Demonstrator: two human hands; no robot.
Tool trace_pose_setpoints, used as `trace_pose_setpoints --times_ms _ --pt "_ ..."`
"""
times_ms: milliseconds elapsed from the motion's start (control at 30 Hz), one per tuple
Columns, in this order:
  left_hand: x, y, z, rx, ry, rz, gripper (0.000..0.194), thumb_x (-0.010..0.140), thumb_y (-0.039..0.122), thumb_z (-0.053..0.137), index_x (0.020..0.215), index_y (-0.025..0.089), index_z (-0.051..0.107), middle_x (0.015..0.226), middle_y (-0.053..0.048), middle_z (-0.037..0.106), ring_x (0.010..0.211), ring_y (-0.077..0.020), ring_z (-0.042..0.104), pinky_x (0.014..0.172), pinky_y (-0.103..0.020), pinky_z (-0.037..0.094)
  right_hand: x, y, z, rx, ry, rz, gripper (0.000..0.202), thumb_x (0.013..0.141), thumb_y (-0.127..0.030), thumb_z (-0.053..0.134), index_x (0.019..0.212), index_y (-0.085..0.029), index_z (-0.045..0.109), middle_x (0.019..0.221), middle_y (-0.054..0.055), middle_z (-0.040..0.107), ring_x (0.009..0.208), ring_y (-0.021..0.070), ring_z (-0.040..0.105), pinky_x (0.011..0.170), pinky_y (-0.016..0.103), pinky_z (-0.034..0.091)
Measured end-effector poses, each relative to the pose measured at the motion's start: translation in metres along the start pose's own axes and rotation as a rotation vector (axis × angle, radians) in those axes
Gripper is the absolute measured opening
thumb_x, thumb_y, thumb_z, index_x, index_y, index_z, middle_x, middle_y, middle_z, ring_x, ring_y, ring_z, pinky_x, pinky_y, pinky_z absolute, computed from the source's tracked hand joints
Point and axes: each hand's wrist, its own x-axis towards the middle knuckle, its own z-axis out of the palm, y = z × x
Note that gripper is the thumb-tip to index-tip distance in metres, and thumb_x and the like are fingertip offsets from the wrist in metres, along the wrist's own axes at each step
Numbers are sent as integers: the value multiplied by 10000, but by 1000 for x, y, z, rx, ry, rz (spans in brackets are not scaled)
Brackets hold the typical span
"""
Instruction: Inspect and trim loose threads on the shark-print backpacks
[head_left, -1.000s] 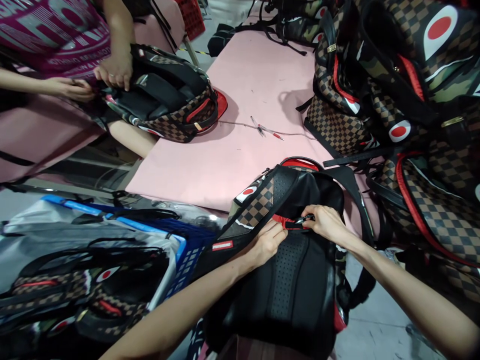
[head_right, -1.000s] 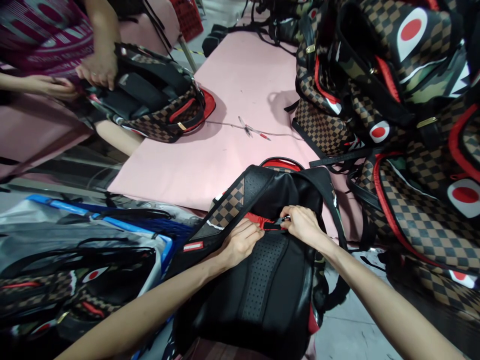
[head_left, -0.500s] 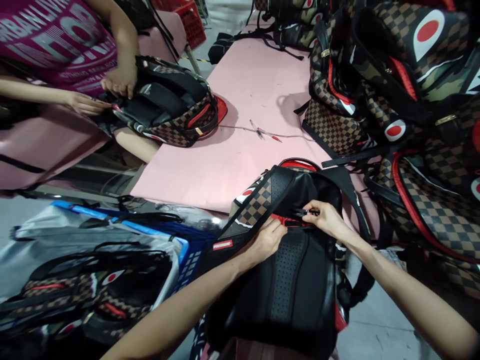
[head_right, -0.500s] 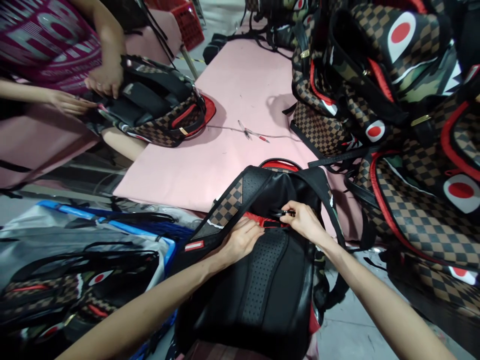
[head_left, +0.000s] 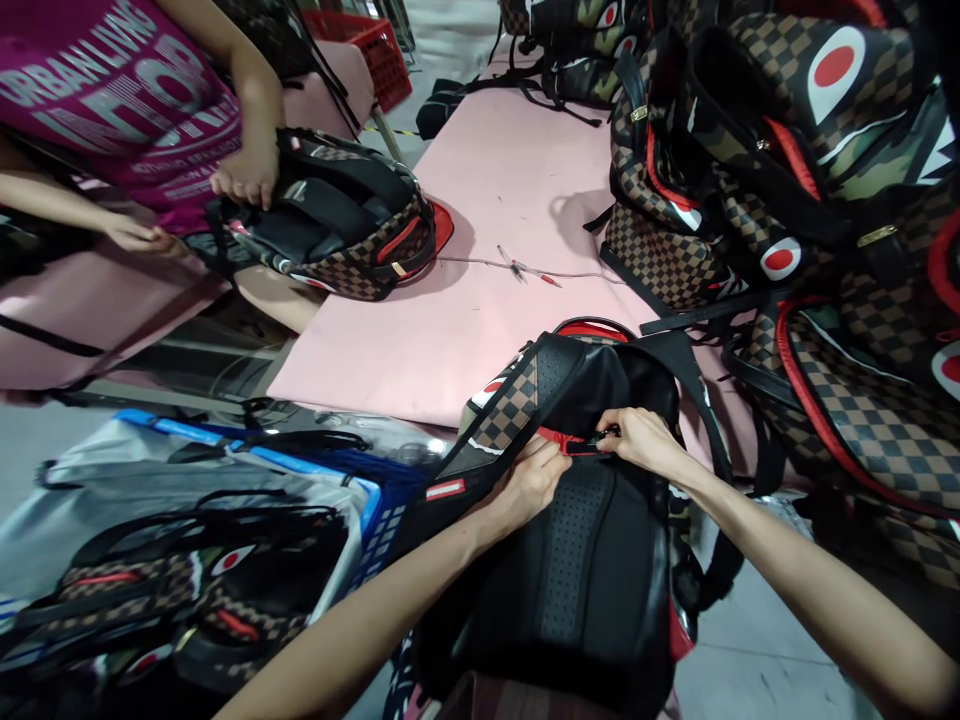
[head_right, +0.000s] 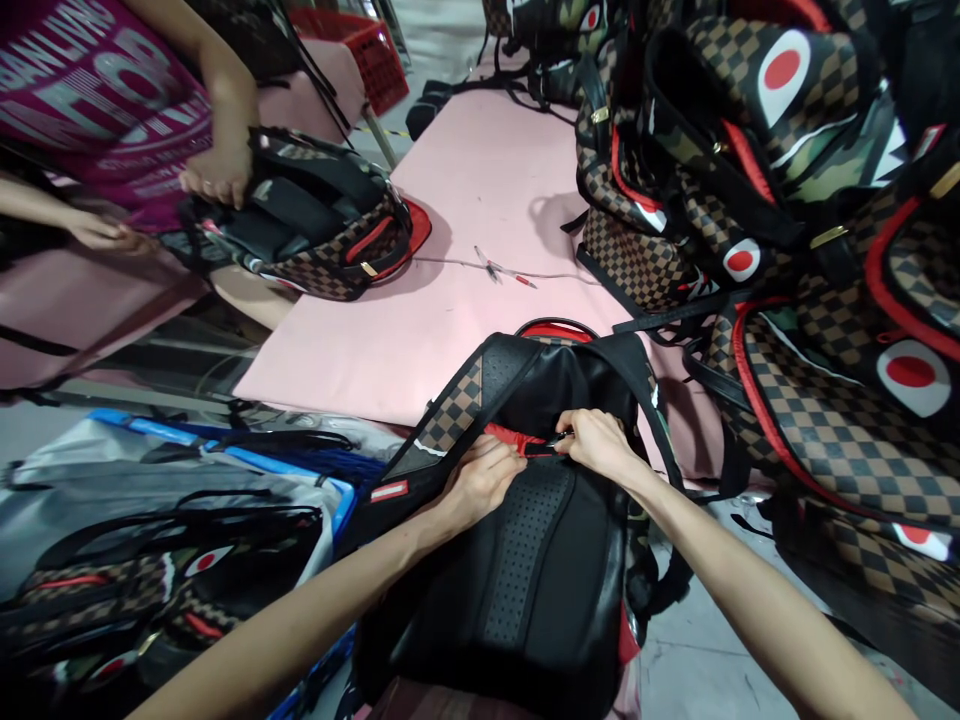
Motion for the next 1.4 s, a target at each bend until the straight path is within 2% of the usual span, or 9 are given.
trace_pose_setpoints --times_ms 200,367,567,833,1033,1167,1233,1333,1400 --pt "-1 -1 4 -5 32 -6 215 880 142 428 803 181 625 716 -23 554 736 -139 512 716 -282 416 4 1 1 42 -13 -13 188 705 -289 619 886 -262 664 757 -14 689 796 189 639 631 235 362" --pt "3 2 -1 -20 41 -1 213 869 118 432 792 168 623 722 -27 561 725 -138 506 699 -275 418 3 0 -2 134 -47 -28 170 702 -279 616 863 -264 668 794 -30 690 789 171 635 625 224 366" --pt "6 5 -8 -10 50 8 209 865 99 430 799 160 619 714 -27 561 712 -137 499 697 -269 427 2 -2 -3 38 -41 53 200 704 -302 624 895 -266 672 841 -6 702 837 196 640 628 236 371" --pt "-1 -2 5 -18 49 -17 200 871 127 434 808 171 619 719 -24 557 733 -138 512 715 -284 421 10 1 4 54 -35 41 173 680 -315 642 843 -269 679 811 -8 697 848 207 634 675 251 392" --pt "-3 -2 6 -21 38 -30 203 887 156 423 817 172 613 725 -24 556 733 -139 512 719 -286 412 9 2 3 265 -13 34 164 714 -315 596 823 -220 673 762 -6 692 724 159 626 600 225 381" --pt "1 1 -1 -44 -22 -75 219 899 185 401 821 170 606 752 -33 575 754 -146 524 752 -293 416 4 2 1 141 23 60 150 671 -288 637 810 -247 677 761 -14 690 762 176 626 596 231 354" --pt "10 3 -6 -81 -77 -184 215 902 195 387 868 161 596 775 -42 593 753 -149 535 737 -282 420 2 1 0 146 42 66 162 683 -292 629 831 -244 674 752 -9 687 745 173 624 587 233 348" --pt "34 3 -15 -130 -237 -405 228 888 194 380 977 163 588 802 -38 618 711 -139 547 663 -248 412 -1 3 2 212 113 89 193 719 -316 597 875 -228 666 772 4 688 718 166 615 586 237 351" --pt "53 1 -22 -147 -389 -486 233 864 207 402 946 174 617 766 -30 624 678 -136 547 633 -241 390 -2 5 4 260 149 111 209 726 -329 588 889 -222 663 774 7 687 702 165 610 587 241 354"
